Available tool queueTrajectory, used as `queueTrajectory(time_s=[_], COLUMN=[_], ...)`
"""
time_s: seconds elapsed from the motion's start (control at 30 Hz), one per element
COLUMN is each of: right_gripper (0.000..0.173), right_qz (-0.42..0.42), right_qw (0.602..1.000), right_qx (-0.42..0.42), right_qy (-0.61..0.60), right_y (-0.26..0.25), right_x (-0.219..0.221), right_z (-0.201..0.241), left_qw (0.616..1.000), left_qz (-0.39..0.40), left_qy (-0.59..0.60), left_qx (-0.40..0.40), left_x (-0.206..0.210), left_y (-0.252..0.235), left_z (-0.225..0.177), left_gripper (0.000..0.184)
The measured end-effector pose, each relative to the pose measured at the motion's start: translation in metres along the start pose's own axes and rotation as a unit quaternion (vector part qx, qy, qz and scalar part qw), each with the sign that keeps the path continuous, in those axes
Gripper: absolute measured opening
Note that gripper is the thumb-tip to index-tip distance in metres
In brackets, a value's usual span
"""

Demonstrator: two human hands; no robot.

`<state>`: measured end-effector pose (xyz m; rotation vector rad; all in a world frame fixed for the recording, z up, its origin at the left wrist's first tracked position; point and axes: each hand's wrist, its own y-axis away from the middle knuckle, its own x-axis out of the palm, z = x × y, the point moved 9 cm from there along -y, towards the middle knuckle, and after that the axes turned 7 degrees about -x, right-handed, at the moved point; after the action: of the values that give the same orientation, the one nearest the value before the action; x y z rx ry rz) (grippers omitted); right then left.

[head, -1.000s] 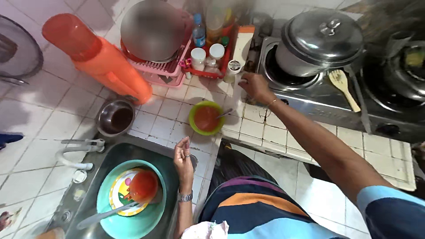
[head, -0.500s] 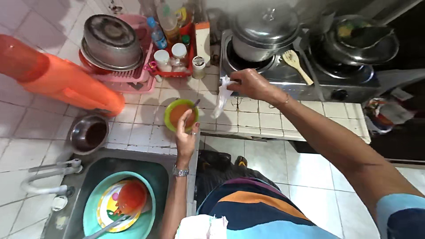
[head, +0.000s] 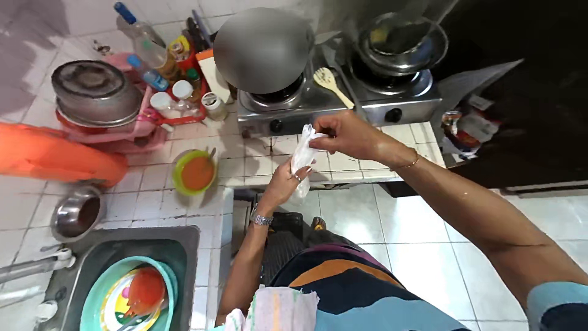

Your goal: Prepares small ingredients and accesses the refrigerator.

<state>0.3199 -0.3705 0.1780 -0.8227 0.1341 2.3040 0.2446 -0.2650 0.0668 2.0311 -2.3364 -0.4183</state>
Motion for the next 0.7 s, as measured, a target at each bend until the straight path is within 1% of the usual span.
queueTrajectory(time_s=[0.07,0.1,0.13,0.2,0.23,0.27,0.33,0.37,0.43,0.5,0.57,0.6,0.63,0.7], right_gripper=[0.014,0.020,0.031,0.060,0.069,0.071,0.066,0.061,0.044,0.028,0.020,0.017,0.015,0.015], right_qz=[0.011,0.020,0.028,0.033,0.032,0.030,0.035,0.035,0.015,-0.004,-0.014,-0.020,-0.030,-0.048], right_qw=[1.000,1.000,1.000,0.998,0.995,0.991,0.982,0.979,0.975,0.974,0.979,0.982,0.985,0.991], right_qx=[0.007,0.006,0.003,-0.034,-0.060,-0.082,-0.102,-0.105,-0.114,-0.108,-0.082,-0.067,-0.051,-0.009], right_qy=[-0.016,-0.019,-0.013,0.030,0.067,0.101,0.152,0.170,0.191,0.197,0.187,0.175,0.161,0.126], right_y=[0.020,0.030,0.041,0.058,0.066,0.074,0.087,0.091,0.097,0.099,0.099,0.099,0.098,0.097], right_x=[-0.009,-0.013,-0.019,-0.034,-0.040,-0.043,-0.041,-0.037,-0.032,-0.033,-0.032,-0.030,-0.028,-0.025], right_z=[-0.014,-0.019,-0.021,-0.017,-0.012,-0.006,0.001,0.000,-0.005,-0.013,-0.023,-0.029,-0.036,-0.056], left_qw=[1.000,0.999,0.999,0.995,0.992,0.987,0.970,0.959,0.938,0.923,0.910,0.910,0.913,0.937], left_qz=[0.020,0.032,0.045,0.089,0.117,0.147,0.225,0.266,0.329,0.364,0.385,0.385,0.380,0.339], left_qy=[0.012,0.015,0.020,0.042,0.054,0.067,0.083,0.084,0.090,0.104,0.126,0.127,0.115,0.035], left_qx=[0.007,0.006,0.002,-0.009,-0.014,-0.022,-0.039,-0.046,-0.057,-0.068,-0.082,-0.087,-0.091,-0.078], left_x=[0.022,0.031,0.040,0.055,0.062,0.068,0.081,0.085,0.092,0.093,0.088,0.085,0.082,0.073], left_y=[-0.003,-0.004,-0.005,-0.007,-0.008,-0.009,-0.012,-0.013,-0.015,-0.017,-0.017,-0.018,-0.020,-0.028], left_z=[-0.001,-0.001,-0.001,-0.007,-0.011,-0.015,-0.020,-0.021,-0.021,-0.020,-0.014,-0.010,-0.006,0.001], left_gripper=[0.024,0.026,0.026,0.026,0.025,0.025,0.025,0.025,0.025,0.026,0.028,0.028,0.028,0.028])
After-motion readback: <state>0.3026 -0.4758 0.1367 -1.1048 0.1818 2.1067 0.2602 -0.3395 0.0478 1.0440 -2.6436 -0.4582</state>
